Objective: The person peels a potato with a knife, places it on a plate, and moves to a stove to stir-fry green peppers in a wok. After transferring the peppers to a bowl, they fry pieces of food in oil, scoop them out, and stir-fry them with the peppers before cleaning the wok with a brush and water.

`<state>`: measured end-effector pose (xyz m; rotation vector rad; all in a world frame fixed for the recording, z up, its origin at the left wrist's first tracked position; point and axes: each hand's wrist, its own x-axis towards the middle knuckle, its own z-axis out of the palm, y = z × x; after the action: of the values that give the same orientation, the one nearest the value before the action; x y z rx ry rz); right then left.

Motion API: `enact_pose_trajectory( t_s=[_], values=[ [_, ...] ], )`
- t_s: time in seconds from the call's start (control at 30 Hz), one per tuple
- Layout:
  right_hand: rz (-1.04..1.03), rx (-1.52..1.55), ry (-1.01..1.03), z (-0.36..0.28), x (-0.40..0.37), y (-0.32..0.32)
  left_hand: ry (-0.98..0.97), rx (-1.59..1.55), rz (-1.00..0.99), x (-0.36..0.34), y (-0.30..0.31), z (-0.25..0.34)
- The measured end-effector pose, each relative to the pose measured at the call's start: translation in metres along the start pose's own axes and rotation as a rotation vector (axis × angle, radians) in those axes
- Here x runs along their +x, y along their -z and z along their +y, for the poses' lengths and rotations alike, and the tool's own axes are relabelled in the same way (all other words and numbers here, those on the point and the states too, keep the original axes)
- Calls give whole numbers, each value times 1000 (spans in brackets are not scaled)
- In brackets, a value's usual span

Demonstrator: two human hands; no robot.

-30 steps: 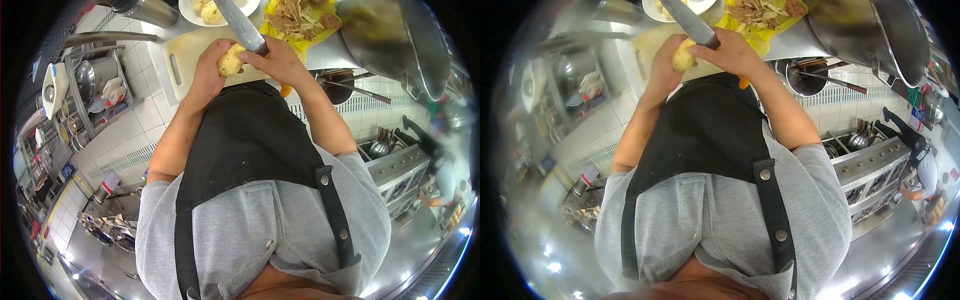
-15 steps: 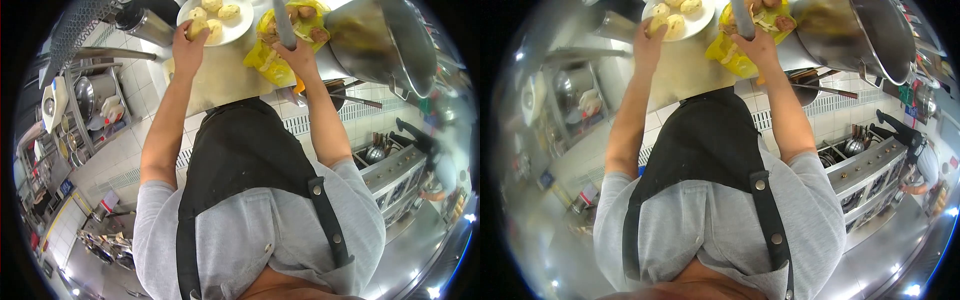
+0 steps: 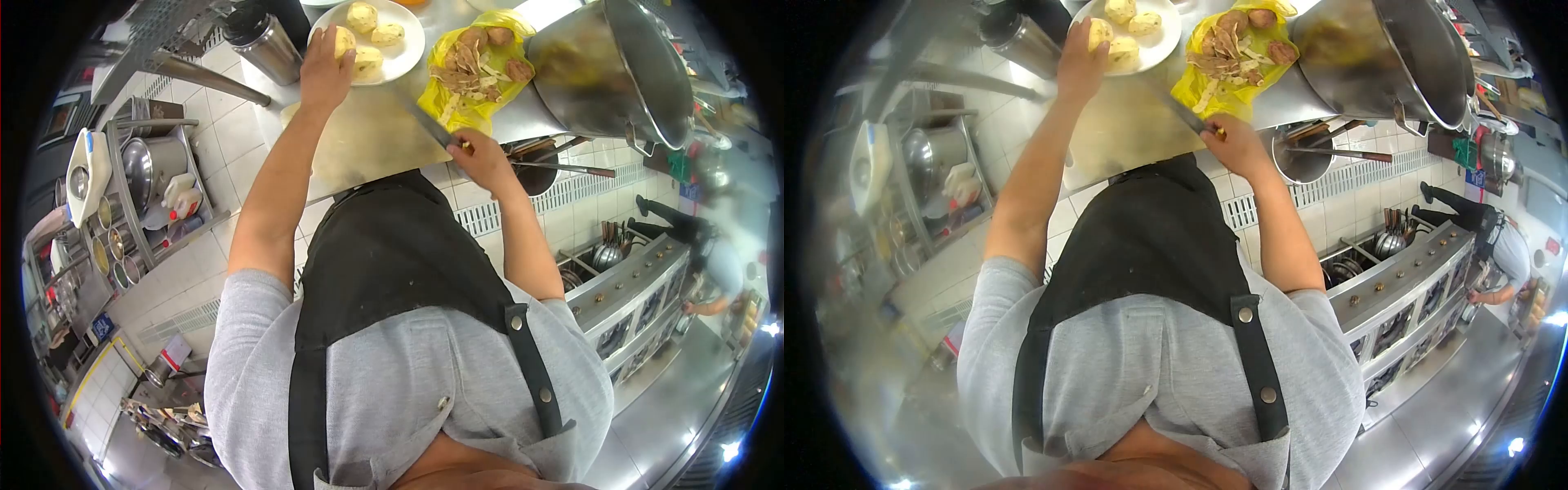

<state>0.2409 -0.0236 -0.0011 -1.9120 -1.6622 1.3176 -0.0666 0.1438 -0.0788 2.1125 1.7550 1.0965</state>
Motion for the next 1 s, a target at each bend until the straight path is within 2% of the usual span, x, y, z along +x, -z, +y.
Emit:
enact_pose_trajectory(
  t_s=[0.03, 0.1, 0.17, 0.23, 0.3, 0.37, 0.4, 0.43, 0.47, 0.5, 0.53, 0.63, 0.67, 0.73, 0.77, 0.8, 0.83, 0.87, 0.97, 1.0],
  values=[
    [6, -79, 80, 0, -8, -4, -18, 54, 2, -1, 2, -3],
    [-17, -102, 74, 1, -12, -12, 21, 25, 2, 0, 9, -9],
    [-4, -111, 239, 3, -5, -24, 70, 3, 9, -2, 16, -9],
    [-31, -165, 283, -6, 5, -36, 270, 130, -67, 2, 26, 12],
    [25, -271, 452, -17, 16, -51, 284, 142, -9, 2, 17, 2],
    [4, -289, 537, -24, 27, -63, 324, 159, -164, 4, 20, 6],
    [-11, -319, 555, -22, 38, -67, 319, 343, -119, 2, -3, -9],
    [-40, -351, 591, -22, 48, -71, 470, 186, -227, 4, 17, 13],
    [-18, -364, 621, -19, 55, -77, 531, 170, -236, 1, 30, 27],
    [-4, -372, 660, -17, 60, -79, 548, 100, -156, -8, 34, 33],
    [33, -394, 743, -20, 62, -79, 466, 121, -101, -15, 37, 33],
    [79, -391, 902, -33, 54, -68, 385, -28, 36, -68, 77, 61],
    [-30, -336, 871, -37, 52, -61, 432, 20, 67, -89, 97, 68],
    [-225, -196, 781, -35, 53, -58, 428, -97, -54, -144, 138, 78],
    [-317, -122, 732, -36, 51, -60, 475, -74, -20, -173, 152, 74],
    [-378, -138, 762, -37, 50, -63, 609, -72, -44, -208, 162, 68],
    [-461, -135, 695, -42, 50, -68, 739, -80, -57, -241, 174, 68],
    [-537, -134, 634, -49, 49, -77, 783, -66, 3, -272, 190, 73],
    [-722, -187, 700, -83, 34, -121, 977, 30, 162, -357, 243, 91],
    [-766, -215, 747, -100, 24, -141, 1080, -107, 207, -381, 262, 100]
  ],
)
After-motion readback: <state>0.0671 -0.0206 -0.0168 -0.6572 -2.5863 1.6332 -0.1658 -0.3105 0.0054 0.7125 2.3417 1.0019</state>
